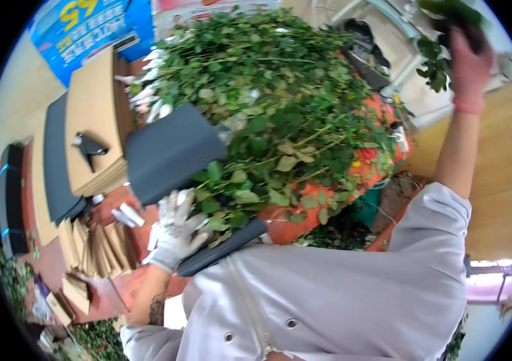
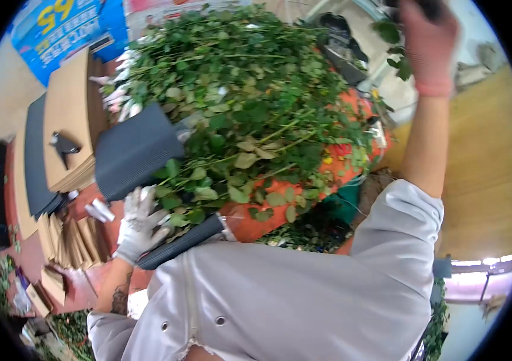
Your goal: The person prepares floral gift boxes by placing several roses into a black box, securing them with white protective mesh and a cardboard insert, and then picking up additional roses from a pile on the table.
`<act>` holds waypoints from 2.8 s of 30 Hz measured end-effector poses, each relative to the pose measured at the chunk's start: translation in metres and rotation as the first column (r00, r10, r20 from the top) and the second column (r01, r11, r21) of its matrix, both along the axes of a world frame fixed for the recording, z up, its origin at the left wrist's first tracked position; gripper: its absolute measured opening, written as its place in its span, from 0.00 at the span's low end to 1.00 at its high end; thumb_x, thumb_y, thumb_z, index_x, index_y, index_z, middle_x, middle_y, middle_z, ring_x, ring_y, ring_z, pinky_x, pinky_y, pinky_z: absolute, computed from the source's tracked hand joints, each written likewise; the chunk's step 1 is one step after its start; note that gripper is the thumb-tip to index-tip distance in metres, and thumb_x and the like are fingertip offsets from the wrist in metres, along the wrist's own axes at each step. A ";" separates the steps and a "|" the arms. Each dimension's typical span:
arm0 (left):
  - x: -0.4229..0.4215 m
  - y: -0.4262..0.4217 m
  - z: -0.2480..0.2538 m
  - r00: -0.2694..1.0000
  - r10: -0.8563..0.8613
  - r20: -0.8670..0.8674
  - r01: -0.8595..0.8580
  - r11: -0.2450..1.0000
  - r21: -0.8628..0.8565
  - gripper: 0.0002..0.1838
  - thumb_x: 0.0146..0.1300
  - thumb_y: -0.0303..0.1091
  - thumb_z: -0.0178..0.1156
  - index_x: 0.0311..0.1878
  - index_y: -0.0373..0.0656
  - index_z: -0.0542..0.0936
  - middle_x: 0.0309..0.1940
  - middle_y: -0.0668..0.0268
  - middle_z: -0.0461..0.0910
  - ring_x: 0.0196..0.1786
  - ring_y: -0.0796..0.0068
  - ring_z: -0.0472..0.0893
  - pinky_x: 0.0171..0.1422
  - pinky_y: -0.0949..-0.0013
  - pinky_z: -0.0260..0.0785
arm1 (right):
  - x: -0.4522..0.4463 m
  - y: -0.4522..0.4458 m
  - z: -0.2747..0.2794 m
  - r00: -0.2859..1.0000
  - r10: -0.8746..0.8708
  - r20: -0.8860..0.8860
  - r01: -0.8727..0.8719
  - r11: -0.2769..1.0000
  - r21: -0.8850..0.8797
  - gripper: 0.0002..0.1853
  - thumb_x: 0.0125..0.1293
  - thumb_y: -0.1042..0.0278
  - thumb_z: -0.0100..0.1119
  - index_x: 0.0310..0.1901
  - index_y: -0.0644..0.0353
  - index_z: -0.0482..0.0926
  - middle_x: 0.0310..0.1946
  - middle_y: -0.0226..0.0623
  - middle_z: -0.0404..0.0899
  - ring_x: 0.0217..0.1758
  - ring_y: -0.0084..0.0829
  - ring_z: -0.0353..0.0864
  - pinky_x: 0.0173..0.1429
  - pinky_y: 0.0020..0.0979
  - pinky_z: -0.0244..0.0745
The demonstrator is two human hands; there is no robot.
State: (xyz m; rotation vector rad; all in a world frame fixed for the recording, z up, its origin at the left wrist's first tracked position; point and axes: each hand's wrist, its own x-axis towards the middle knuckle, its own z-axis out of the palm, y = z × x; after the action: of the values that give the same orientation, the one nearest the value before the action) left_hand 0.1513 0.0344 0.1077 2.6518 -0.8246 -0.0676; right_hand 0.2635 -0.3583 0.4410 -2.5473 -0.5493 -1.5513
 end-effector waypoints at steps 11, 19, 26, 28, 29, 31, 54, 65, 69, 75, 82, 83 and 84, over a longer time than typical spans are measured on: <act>-0.008 0.032 0.014 0.992 0.101 0.079 -0.074 0.954 -0.289 0.19 0.48 0.39 0.64 0.45 0.43 0.80 0.51 0.52 0.73 0.55 0.47 0.71 0.61 0.51 0.61 | 0.186 0.259 -0.229 0.820 -0.082 -0.567 -0.357 0.700 -0.618 0.17 0.62 0.68 0.47 0.53 0.52 0.73 0.50 0.43 0.76 0.46 0.40 0.81 0.46 0.36 0.77; -0.046 0.051 -0.011 0.855 0.207 -0.475 -0.362 0.895 -0.261 0.20 0.52 0.47 0.65 0.44 0.44 0.79 0.37 0.62 0.79 0.43 0.61 0.79 0.47 0.61 0.70 | -0.022 0.223 -0.234 0.213 -0.007 -0.977 -0.912 0.358 -0.201 0.16 0.55 0.53 0.55 0.43 0.50 0.76 0.37 0.31 0.76 0.46 0.31 0.76 0.48 0.35 0.70; -0.028 0.030 -0.016 0.858 0.195 -0.476 -0.237 0.971 -0.030 0.13 0.56 0.41 0.61 0.44 0.50 0.79 0.41 0.67 0.79 0.46 0.64 0.79 0.46 0.61 0.71 | -0.046 0.200 -0.313 0.042 -0.182 -0.982 -0.889 0.441 -0.120 0.14 0.56 0.54 0.55 0.40 0.52 0.76 0.33 0.33 0.76 0.42 0.34 0.77 0.47 0.36 0.70; -0.032 0.029 -0.016 0.885 0.175 -0.431 -0.198 0.980 -0.009 0.12 0.56 0.38 0.59 0.43 0.50 0.79 0.41 0.67 0.79 0.45 0.64 0.79 0.45 0.61 0.71 | -0.047 0.199 -0.313 -0.037 -0.135 -0.990 -0.857 0.514 -0.038 0.15 0.56 0.54 0.55 0.40 0.54 0.75 0.34 0.34 0.76 0.43 0.36 0.76 0.48 0.37 0.70; -0.032 0.030 -0.016 0.912 0.159 -0.379 -0.167 0.986 0.012 0.10 0.56 0.36 0.58 0.42 0.50 0.79 0.41 0.68 0.79 0.44 0.63 0.79 0.45 0.60 0.71 | -0.048 0.199 -0.311 -0.004 -0.038 -0.999 -0.839 0.545 -0.017 0.14 0.56 0.55 0.55 0.39 0.54 0.75 0.34 0.34 0.76 0.42 0.37 0.76 0.47 0.37 0.70; -0.033 0.042 -0.018 0.949 0.115 -0.294 -0.142 0.987 -0.073 0.09 0.55 0.34 0.58 0.41 0.49 0.79 0.39 0.67 0.78 0.42 0.63 0.78 0.44 0.60 0.71 | -0.050 0.198 -0.313 0.026 0.158 -0.987 -0.803 0.591 0.073 0.14 0.56 0.55 0.55 0.38 0.55 0.74 0.33 0.36 0.76 0.40 0.39 0.77 0.43 0.39 0.71; -0.042 0.087 -0.018 0.928 0.189 -0.322 -0.226 0.971 -0.079 0.07 0.52 0.27 0.58 0.36 0.45 0.79 0.30 0.61 0.75 0.35 0.57 0.77 0.38 0.58 0.69 | -0.056 0.225 -0.329 0.033 -0.023 -0.999 -0.909 0.414 -0.039 0.09 0.55 0.67 0.50 0.31 0.59 0.79 0.34 0.41 0.81 0.40 0.37 0.81 0.38 0.36 0.76; -0.020 0.034 0.019 0.817 -0.178 -0.548 -0.112 0.885 -0.453 0.14 0.59 0.31 0.54 0.49 0.44 0.80 0.48 0.58 0.79 0.51 0.60 0.78 0.57 0.64 0.69 | -0.055 0.220 -0.343 0.087 0.031 -0.996 -0.960 0.271 -0.075 0.09 0.57 0.66 0.51 0.29 0.60 0.78 0.29 0.38 0.80 0.36 0.37 0.81 0.36 0.35 0.77; -0.027 0.040 0.000 0.699 -0.144 -0.701 -0.123 0.941 -0.315 0.16 0.65 0.36 0.51 0.51 0.42 0.79 0.48 0.59 0.80 0.53 0.62 0.78 0.59 0.66 0.67 | -0.050 0.216 -0.314 0.242 0.050 -0.969 -0.875 0.443 -0.196 0.15 0.56 0.56 0.59 0.36 0.60 0.74 0.31 0.38 0.79 0.36 0.37 0.81 0.37 0.36 0.76; -0.026 0.040 0.007 0.693 -0.168 -0.701 -0.115 0.934 -0.338 0.16 0.65 0.38 0.50 0.50 0.43 0.79 0.50 0.60 0.79 0.54 0.62 0.76 0.61 0.65 0.66 | -0.051 0.221 -0.337 0.243 -0.007 -0.970 -0.770 0.607 -0.198 0.19 0.55 0.55 0.59 0.42 0.59 0.69 0.33 0.37 0.76 0.37 0.35 0.80 0.38 0.35 0.72; -0.025 0.038 0.006 0.729 -0.189 -0.658 -0.027 0.953 -0.303 0.15 0.66 0.37 0.50 0.50 0.43 0.79 0.50 0.61 0.79 0.55 0.63 0.76 0.60 0.65 0.66 | -0.048 0.219 -0.346 0.159 0.022 -0.987 -0.813 0.570 -0.118 0.19 0.55 0.57 0.57 0.46 0.58 0.70 0.35 0.35 0.75 0.38 0.35 0.78 0.39 0.35 0.71; -0.026 0.039 0.006 0.717 -0.170 -0.676 -0.077 0.945 -0.319 0.15 0.65 0.37 0.50 0.50 0.44 0.79 0.50 0.61 0.79 0.54 0.63 0.76 0.60 0.65 0.67 | -0.052 0.214 -0.355 0.190 0.066 -0.980 -0.844 0.521 -0.129 0.21 0.55 0.58 0.56 0.49 0.58 0.70 0.36 0.35 0.75 0.39 0.35 0.78 0.39 0.35 0.71; -0.027 0.039 0.006 0.706 -0.152 -0.692 -0.124 0.935 -0.332 0.15 0.65 0.37 0.51 0.50 0.44 0.79 0.50 0.61 0.79 0.53 0.63 0.77 0.59 0.65 0.68 | -0.054 0.212 -0.359 0.221 0.112 -0.969 -0.869 0.474 -0.144 0.22 0.56 0.59 0.55 0.51 0.58 0.70 0.36 0.34 0.76 0.39 0.36 0.78 0.39 0.35 0.71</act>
State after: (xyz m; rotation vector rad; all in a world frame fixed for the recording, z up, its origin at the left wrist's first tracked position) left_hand 0.1243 0.0730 0.1141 1.9991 -0.5121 -0.8190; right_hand 0.2095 -0.1467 0.0819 -2.4939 -1.8313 0.5150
